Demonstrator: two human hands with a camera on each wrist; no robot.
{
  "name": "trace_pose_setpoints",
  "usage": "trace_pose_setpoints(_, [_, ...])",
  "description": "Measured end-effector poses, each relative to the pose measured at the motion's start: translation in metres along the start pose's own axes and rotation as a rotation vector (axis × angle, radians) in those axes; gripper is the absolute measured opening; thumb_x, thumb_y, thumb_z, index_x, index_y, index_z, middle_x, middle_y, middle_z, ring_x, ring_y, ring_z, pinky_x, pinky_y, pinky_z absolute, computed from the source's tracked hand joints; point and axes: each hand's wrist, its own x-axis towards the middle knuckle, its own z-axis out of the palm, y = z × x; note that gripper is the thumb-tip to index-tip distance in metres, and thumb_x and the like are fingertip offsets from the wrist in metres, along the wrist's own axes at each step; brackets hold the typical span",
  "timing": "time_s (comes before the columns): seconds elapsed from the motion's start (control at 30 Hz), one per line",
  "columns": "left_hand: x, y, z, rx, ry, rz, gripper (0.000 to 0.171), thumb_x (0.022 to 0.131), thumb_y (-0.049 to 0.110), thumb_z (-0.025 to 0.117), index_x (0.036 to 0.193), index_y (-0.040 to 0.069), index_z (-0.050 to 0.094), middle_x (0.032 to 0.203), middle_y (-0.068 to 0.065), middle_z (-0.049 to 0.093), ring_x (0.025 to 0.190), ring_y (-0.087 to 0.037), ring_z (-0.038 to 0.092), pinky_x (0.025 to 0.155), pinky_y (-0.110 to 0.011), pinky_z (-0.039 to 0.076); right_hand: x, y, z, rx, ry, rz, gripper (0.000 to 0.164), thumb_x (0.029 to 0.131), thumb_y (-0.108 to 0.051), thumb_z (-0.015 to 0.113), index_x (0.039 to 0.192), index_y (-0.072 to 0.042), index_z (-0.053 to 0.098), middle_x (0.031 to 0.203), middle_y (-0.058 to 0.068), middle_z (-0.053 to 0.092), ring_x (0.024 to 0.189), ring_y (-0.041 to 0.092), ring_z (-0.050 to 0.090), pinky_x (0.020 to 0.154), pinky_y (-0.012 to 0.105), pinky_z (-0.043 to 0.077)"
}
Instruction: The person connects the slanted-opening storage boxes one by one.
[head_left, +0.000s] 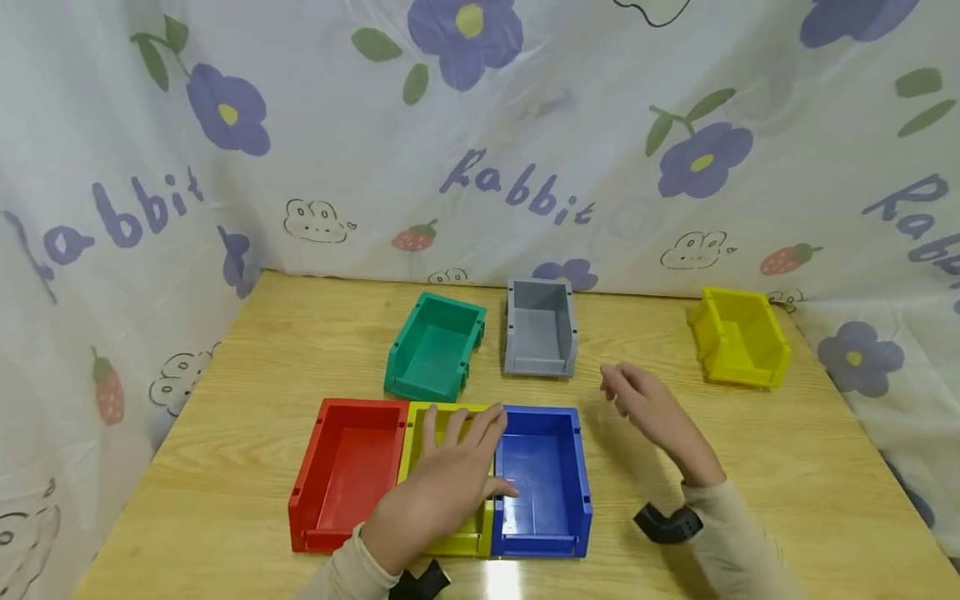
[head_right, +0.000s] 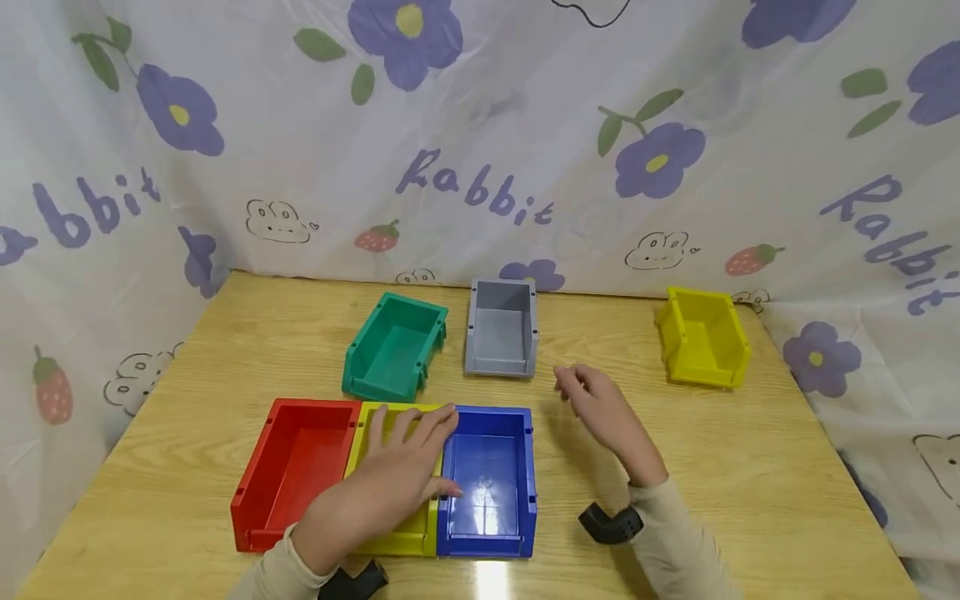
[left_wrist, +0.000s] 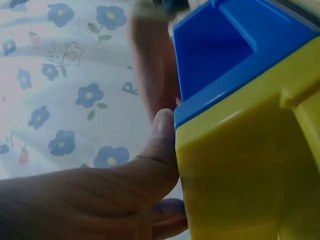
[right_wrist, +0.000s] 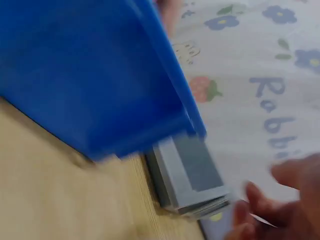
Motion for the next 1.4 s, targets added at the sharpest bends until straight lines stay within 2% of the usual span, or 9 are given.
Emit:
trace_pose_setpoints(0.17, [0.000, 0.001, 0.005, -0.035, 0.020, 0.019, 0.082, 0.094, 0.051, 0.067, 0.158, 0.008, 0.041, 0.166, -0.006, 0.036, 0.146, -0.039, 0.036, 0.121, -0.078, 0.011, 0.054, 0.007, -0.005, 0.030, 0.092, 0.027, 0.061, 0.109, -0.056, 0.040, 0.124, 0.001, 0.057, 0.115, 0.022, 0.060, 0.081, 0.028, 0.053, 0.070, 0.035, 0.046])
trace_pose_setpoints(0.27, [0.000, 0.003, 0.009, -0.058, 0.004, 0.031, 0.081, 0.094, 0.052, 0.067, 0.157, 0.009, 0.041, 0.166, -0.006, 0.035, 0.146, -0.038, 0.036, 0.121, -0.077, 0.011, 0.071, 0.009, -0.001, 0.084, 0.050, 0.053, 0.055, 0.108, -0.053, 0.047, 0.119, 0.000, 0.058, 0.110, 0.018, 0.062, 0.077, 0.024, 0.053, 0.067, 0.032, 0.046])
trace_pose_setpoints(0.43, [0.001, 0.005, 0.012, -0.079, -0.011, 0.031, 0.081, 0.094, 0.052, 0.067, 0.158, 0.010, 0.041, 0.166, -0.005, 0.034, 0.147, -0.039, 0.035, 0.122, -0.076, 0.009, 0.074, 0.018, -0.001, 0.176, 0.004, 0.116, 0.043, 0.108, -0.040, 0.055, 0.099, 0.001, 0.060, 0.077, 0.003, 0.054, 0.063, 0.014, 0.043, 0.056, 0.027, 0.038])
trace_pose_setpoints(0.67, [-0.002, -0.001, 0.012, -0.098, 0.002, -0.003, 0.082, 0.092, 0.051, 0.069, 0.157, 0.008, 0.042, 0.165, -0.007, 0.035, 0.145, -0.040, 0.035, 0.120, -0.077, 0.009, 0.082, 0.012, 0.003, 0.248, -0.038, 0.164, 0.062, 0.107, -0.054, 0.049, 0.122, 0.005, 0.060, 0.099, 0.004, 0.055, 0.065, 0.011, 0.040, 0.057, 0.027, 0.034])
trace_pose_setpoints(0.83, [-0.004, -0.003, 0.012, -0.107, 0.030, 0.001, 0.082, 0.091, 0.049, 0.070, 0.156, 0.006, 0.043, 0.165, -0.008, 0.037, 0.143, -0.041, 0.036, 0.118, -0.079, 0.010, 0.095, 0.004, 0.011, 0.268, -0.085, 0.169, 0.044, 0.106, -0.047, 0.057, 0.099, -0.004, 0.064, 0.078, -0.001, 0.050, 0.062, 0.012, 0.038, 0.056, 0.027, 0.032])
trace_pose_setpoints(0.97, [-0.003, -0.002, 0.013, -0.113, 0.050, 0.006, 0.081, 0.092, 0.048, 0.070, 0.156, 0.006, 0.043, 0.165, -0.009, 0.036, 0.143, -0.041, 0.036, 0.119, -0.078, 0.010, 0.084, 0.021, -0.006, 0.290, -0.088, 0.200, 0.036, 0.107, -0.040, 0.053, 0.093, -0.007, 0.057, 0.070, -0.004, 0.040, 0.063, 0.012, 0.039, 0.058, 0.027, 0.034])
trace_pose_setpoints(1.1, [-0.001, -0.003, 0.012, -0.136, 0.052, 0.000, 0.081, 0.092, 0.047, 0.071, 0.157, 0.007, 0.042, 0.165, -0.009, 0.035, 0.144, -0.042, 0.035, 0.119, -0.078, 0.009, 0.055, 0.050, -0.031, 0.272, -0.042, 0.247, 0.051, 0.108, -0.050, 0.046, 0.114, -0.001, 0.058, 0.076, -0.006, 0.054, 0.070, 0.006, 0.053, 0.065, 0.024, 0.047])
trace_pose_setpoints(1.23, [0.003, -0.006, 0.008, -0.122, 0.063, -0.018, 0.083, 0.094, 0.047, 0.069, 0.160, 0.007, 0.038, 0.167, -0.009, 0.033, 0.146, -0.042, 0.033, 0.120, -0.077, 0.008, 0.021, 0.072, -0.049, 0.279, -0.033, 0.232, 0.078, 0.108, -0.060, 0.038, 0.147, 0.007, 0.049, 0.115, 0.014, 0.071, 0.087, 0.000, 0.066, 0.077, 0.023, 0.058])
trace_pose_setpoints(1.4, [0.007, -0.010, 0.005, -0.049, 0.083, -0.033, 0.085, 0.096, 0.049, 0.067, 0.163, 0.008, 0.034, 0.168, -0.012, 0.031, 0.149, -0.042, 0.031, 0.121, -0.076, 0.009, -0.020, 0.074, -0.059, 0.338, -0.042, 0.152, 0.077, 0.112, -0.053, 0.031, 0.157, 0.010, 0.034, 0.150, 0.030, 0.051, 0.103, -0.003, 0.065, 0.085, 0.023, 0.058])
